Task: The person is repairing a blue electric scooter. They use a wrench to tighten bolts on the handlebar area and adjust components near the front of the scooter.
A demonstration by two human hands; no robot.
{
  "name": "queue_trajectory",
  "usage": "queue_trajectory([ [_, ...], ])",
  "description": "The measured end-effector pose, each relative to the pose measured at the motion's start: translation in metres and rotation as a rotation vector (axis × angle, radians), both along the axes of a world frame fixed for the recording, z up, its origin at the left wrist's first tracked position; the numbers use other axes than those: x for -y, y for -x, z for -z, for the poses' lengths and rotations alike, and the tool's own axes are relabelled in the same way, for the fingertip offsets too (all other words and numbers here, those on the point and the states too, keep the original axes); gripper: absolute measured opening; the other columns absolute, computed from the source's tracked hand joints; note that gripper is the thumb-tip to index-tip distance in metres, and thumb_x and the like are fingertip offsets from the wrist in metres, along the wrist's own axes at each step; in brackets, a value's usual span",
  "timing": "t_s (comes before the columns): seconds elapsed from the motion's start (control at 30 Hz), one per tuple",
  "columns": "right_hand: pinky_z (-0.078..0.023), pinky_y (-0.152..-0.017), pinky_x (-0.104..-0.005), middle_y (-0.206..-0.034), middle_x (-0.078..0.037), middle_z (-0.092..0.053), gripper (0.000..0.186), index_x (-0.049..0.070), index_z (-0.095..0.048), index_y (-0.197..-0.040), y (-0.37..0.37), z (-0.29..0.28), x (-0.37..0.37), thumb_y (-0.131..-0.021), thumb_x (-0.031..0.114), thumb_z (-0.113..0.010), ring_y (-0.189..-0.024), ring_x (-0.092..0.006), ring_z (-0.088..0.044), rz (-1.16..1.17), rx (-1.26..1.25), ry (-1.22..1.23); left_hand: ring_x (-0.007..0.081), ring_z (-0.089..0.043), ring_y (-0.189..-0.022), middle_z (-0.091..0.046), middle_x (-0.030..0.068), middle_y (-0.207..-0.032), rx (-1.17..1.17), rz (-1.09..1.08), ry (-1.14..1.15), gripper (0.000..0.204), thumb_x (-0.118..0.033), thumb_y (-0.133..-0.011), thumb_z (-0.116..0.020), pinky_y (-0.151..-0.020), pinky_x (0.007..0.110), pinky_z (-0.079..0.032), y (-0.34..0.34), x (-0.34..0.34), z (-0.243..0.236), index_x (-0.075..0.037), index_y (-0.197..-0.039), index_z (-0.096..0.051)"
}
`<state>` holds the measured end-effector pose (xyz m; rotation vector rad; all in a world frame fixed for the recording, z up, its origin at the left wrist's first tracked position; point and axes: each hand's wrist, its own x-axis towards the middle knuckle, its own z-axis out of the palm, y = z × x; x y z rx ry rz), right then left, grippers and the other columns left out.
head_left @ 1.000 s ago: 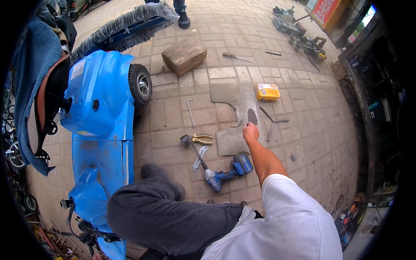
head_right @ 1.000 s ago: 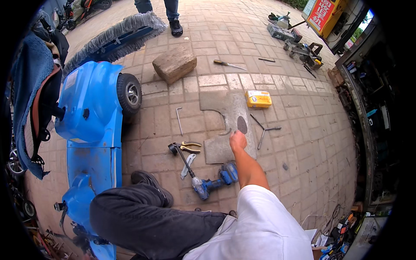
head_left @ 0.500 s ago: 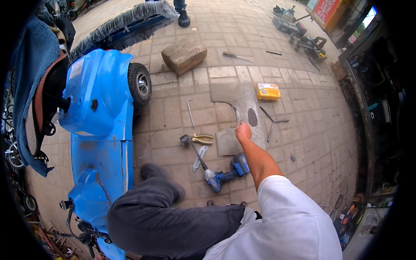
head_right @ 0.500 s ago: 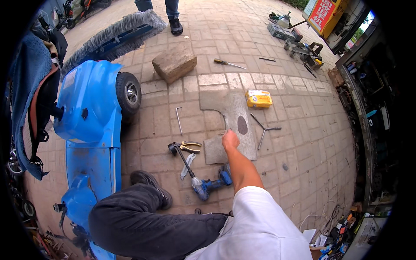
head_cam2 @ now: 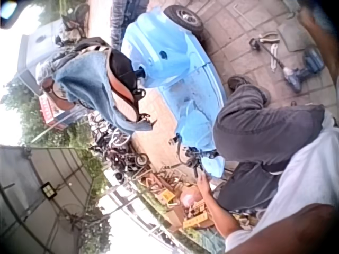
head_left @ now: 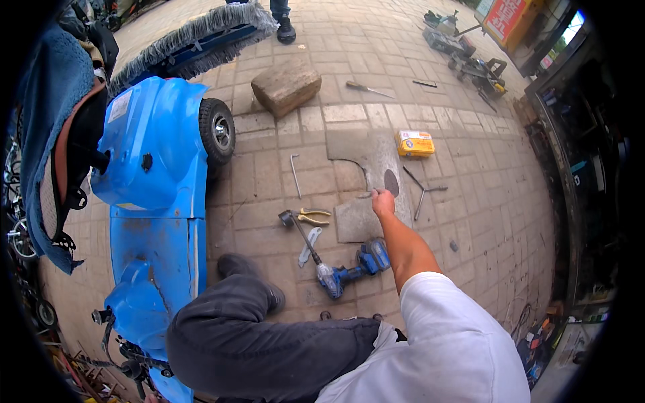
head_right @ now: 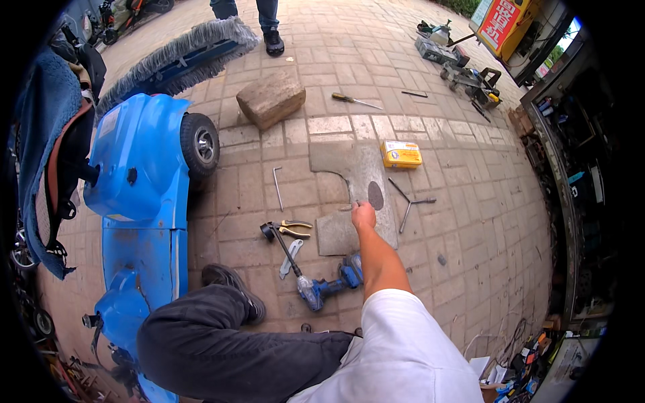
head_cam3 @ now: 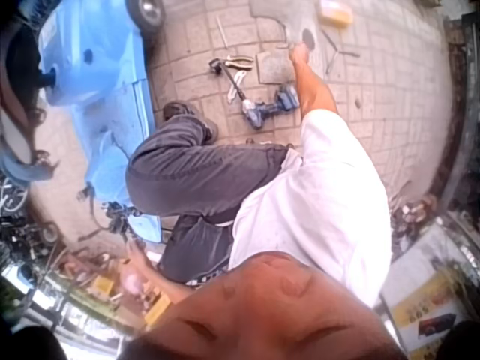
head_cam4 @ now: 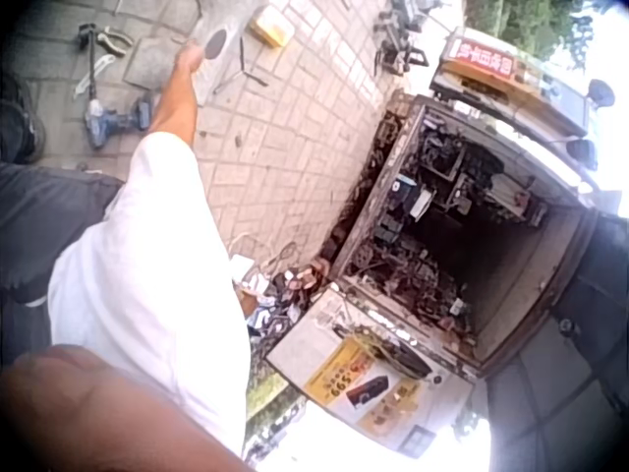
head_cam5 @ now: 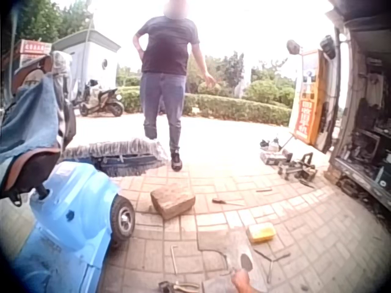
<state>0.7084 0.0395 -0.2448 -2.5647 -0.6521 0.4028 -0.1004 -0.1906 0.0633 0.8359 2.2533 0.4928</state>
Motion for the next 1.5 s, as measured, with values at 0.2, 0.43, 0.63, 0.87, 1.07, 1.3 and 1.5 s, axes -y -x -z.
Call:
queue_trajectory([
  [0.2, -0.049, -0.077, -0.0468, -0.088, -0.024, -0.064, 0.028, 0.005, -0.067, -0.087, 0.017, -0.022, 0.001, -0.084, 0.03, -0.055, -0.09, -0.0397, -0.061, 0.057, 0.097, 0.081, 0.0191, -0.057, -0.083, -0.061, 0.0103, -0.094, -0.002, -0.038, 0.0, 0.039, -0.036, -0.096, -0.046, -0.076, 0.032, -0.049, -0.007, 0.005, 0.0, -0.001, -0.108, -0.056],
  [0.43, -0.05, -0.072, -0.0483, -0.085, -0.021, -0.066, 0.027, 0.002, -0.065, -0.084, 0.016, -0.02, 0.027, -0.084, 0.027, -0.055, -0.083, -0.0392, -0.064, -0.199, 0.204, 0.188, 0.02, -0.057, -0.085, -0.061, 0.011, -0.097, 0.012, -0.032, 0.004, 0.04, -0.036, -0.096, -0.046, -0.077, 0.033, -0.048, 0.003, 0.003, 0.002, -0.001, -0.111, -0.056],
  [0.63, -0.049, -0.073, -0.0489, -0.086, -0.021, -0.065, 0.026, 0.005, -0.065, -0.086, 0.016, -0.028, 0.012, -0.085, 0.029, -0.055, -0.084, -0.0402, -0.062, -0.166, 0.139, 0.025, 0.0209, -0.057, -0.087, -0.061, 0.0116, -0.099, 0.039, -0.026, -0.003, 0.041, -0.036, -0.096, -0.046, -0.079, 0.033, -0.048, 0.015, 0.007, 0.008, 0.0, -0.113, -0.056],
  [0.87, -0.048, -0.077, -0.0484, -0.091, -0.021, -0.065, 0.028, 0.006, -0.066, -0.09, 0.02, -0.002, -0.044, -0.086, 0.031, -0.055, -0.09, -0.0399, -0.061, -0.224, 0.083, -0.024, 0.0226, -0.059, -0.093, -0.061, 0.0143, -0.107, 0.022, -0.086, 0.015, 0.046, -0.035, -0.096, -0.047, -0.082, 0.034, -0.05, 0.009, 0.005, 0.003, 0.002, -0.122, -0.052],
  [1.07, -0.048, -0.077, -0.0487, -0.093, -0.02, -0.064, 0.027, 0.007, -0.065, -0.09, 0.028, 0.001, -0.069, -0.086, 0.033, -0.056, -0.09, -0.0402, -0.06, -0.222, 0.107, 0.047, 0.0222, -0.06, -0.091, -0.062, 0.0147, -0.105, -0.009, -0.101, 0.052, 0.046, -0.034, -0.096, -0.048, -0.079, 0.033, -0.051, 0.001, 0.006, 0.0, 0.003, -0.123, -0.051],
  [1.3, -0.048, -0.075, -0.0495, -0.092, -0.021, -0.064, 0.029, 0.008, -0.064, -0.088, 0.027, 0.004, -0.072, -0.088, 0.034, -0.053, -0.089, -0.0404, -0.06, -0.199, 0.121, 0.052, 0.0211, -0.063, -0.083, -0.065, 0.0146, -0.099, -0.056, -0.116, 0.055, 0.047, -0.033, -0.095, -0.05, -0.076, 0.03, -0.052, -0.004, 0.002, -0.003, 0.004, -0.126, -0.05],
  [1.5, -0.048, -0.073, -0.0499, -0.088, -0.021, -0.064, 0.029, 0.007, -0.064, -0.088, 0.024, 0.004, -0.068, -0.088, 0.033, -0.053, -0.087, -0.0408, -0.061, -0.272, 0.155, 0.074, 0.0217, -0.062, -0.089, -0.063, 0.0152, -0.107, -0.039, -0.152, 0.071, 0.05, -0.034, -0.095, -0.05, -0.078, 0.031, -0.052, -0.011, -0.007, -0.002, 0.004, -0.128, -0.048],
])
